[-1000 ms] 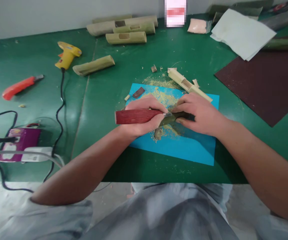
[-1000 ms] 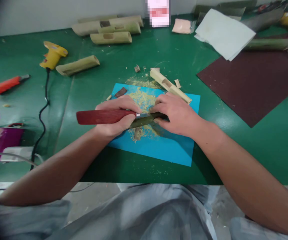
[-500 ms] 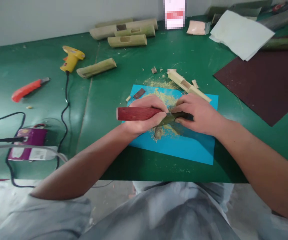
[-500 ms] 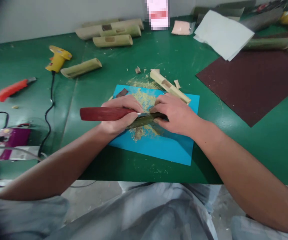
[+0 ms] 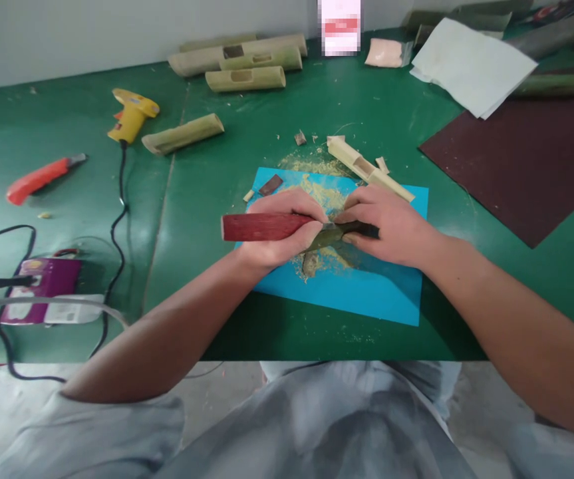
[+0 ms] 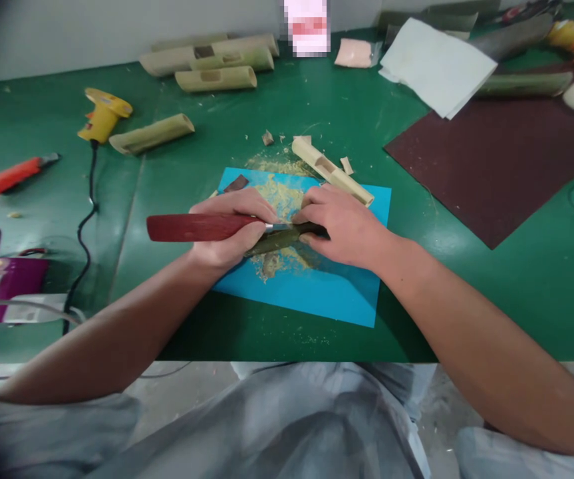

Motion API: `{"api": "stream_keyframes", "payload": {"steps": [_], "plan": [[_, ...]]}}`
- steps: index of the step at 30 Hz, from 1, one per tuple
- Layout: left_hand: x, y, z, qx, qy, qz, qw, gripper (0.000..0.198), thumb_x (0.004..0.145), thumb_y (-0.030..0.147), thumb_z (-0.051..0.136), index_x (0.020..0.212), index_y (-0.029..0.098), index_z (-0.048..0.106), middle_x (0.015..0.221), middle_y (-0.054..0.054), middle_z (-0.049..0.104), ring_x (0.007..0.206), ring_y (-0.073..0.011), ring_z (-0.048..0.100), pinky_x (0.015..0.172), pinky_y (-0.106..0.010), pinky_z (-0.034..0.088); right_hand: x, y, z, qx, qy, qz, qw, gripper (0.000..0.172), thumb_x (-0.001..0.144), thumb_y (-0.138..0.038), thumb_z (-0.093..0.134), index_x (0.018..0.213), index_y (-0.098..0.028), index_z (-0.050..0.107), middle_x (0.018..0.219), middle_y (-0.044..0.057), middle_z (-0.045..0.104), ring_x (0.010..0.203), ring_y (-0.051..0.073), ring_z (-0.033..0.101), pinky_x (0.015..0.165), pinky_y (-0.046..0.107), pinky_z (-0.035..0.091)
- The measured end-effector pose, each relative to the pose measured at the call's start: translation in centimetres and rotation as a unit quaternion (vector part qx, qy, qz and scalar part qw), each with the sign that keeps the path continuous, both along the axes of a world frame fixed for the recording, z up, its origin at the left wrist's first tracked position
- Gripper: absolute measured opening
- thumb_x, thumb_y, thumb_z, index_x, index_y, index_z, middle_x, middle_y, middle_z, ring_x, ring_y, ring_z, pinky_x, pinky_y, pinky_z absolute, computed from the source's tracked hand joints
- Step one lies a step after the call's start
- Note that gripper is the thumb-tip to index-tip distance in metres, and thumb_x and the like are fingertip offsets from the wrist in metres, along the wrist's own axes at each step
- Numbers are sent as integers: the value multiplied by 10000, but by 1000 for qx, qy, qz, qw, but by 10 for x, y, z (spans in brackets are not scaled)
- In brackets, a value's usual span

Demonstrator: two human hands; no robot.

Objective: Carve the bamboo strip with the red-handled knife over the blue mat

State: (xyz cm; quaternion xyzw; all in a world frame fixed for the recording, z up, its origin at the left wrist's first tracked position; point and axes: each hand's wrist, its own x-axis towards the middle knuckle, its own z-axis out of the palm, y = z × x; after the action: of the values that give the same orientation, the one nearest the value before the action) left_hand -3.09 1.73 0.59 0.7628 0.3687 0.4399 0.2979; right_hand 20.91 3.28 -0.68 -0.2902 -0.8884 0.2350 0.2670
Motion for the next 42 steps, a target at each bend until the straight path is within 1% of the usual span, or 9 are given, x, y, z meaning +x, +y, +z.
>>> {"api": "stream_keyframes", "payload": {"steps": [4,7,15,20,25,29,32,38,42], "plan": [[-1,3,-4,34,-27,-26,999,114,855,361,727,810,257,744,775,-20,749,704,-197,699,732,-396,588,0,0,-2,2,8,2,1000,235,900,-268,623,1072,-185,760,1044,106,684,985,266,634,869,432,504],[0,4,-4,49,-30,-44,997,104,886,355,720,836,265,739,790,-6,748,705,-183,698,732,-382,580,0,0,-2,3,9,5,1000,229,907,-269,624,1073,-186,758,1041,105,685,984,266,634,871,434,506],[5,2,8,21,0,-76,997,103,886,356,753,827,276,729,856,-15,766,809,-211,737,783,-399,597,-1,1,0,18,10,15,1000,214,911,-244,600,1061,-201,746,1023,96,690,971,261,637,882,436,514],[8,2,7,13,-22,-60,998,147,886,313,754,771,239,702,827,-24,753,780,-192,722,755,-385,592,-1,0,1,19,8,15,1000,211,928,-258,589,1053,-195,747,1020,101,692,975,261,643,887,438,524],[10,3,4,38,-52,-47,997,225,889,326,733,702,229,653,737,-20,710,679,-173,666,674,-383,563,-1,0,-1,22,8,9,1000,224,938,-291,600,1073,-191,748,1022,107,691,983,270,642,880,444,523],[9,4,2,71,-73,-41,994,214,863,251,735,675,226,636,706,-21,685,650,-173,634,649,-397,534,-2,1,-2,24,17,4,1000,216,937,-303,602,1060,-199,745,1019,101,690,978,264,637,879,438,519],[5,5,-2,81,-78,-25,993,226,851,281,744,665,225,630,684,-24,671,626,-177,623,627,-408,523,-3,1,-1,16,18,5,1000,198,929,-296,609,1045,-203,739,1006,99,690,972,269,635,871,444,519],[3,5,-7,113,-96,-36,988,244,844,248,732,648,206,594,661,-12,654,597,-150,590,597,-370,477,-3,-2,2,7,8,-1,1000,176,918,-280,619,1033,-203,727,1006,98,686,1001,278,633,889,453,520],[4,5,-8,132,-114,-28,984,249,829,234,731,640,199,572,638,3,624,571,-130,560,571,-341,431,-3,-2,1,7,7,-2,1000,178,917,-272,618,1039,-201,726,1003,97,686,1010,280,633,900,458,520]]}}
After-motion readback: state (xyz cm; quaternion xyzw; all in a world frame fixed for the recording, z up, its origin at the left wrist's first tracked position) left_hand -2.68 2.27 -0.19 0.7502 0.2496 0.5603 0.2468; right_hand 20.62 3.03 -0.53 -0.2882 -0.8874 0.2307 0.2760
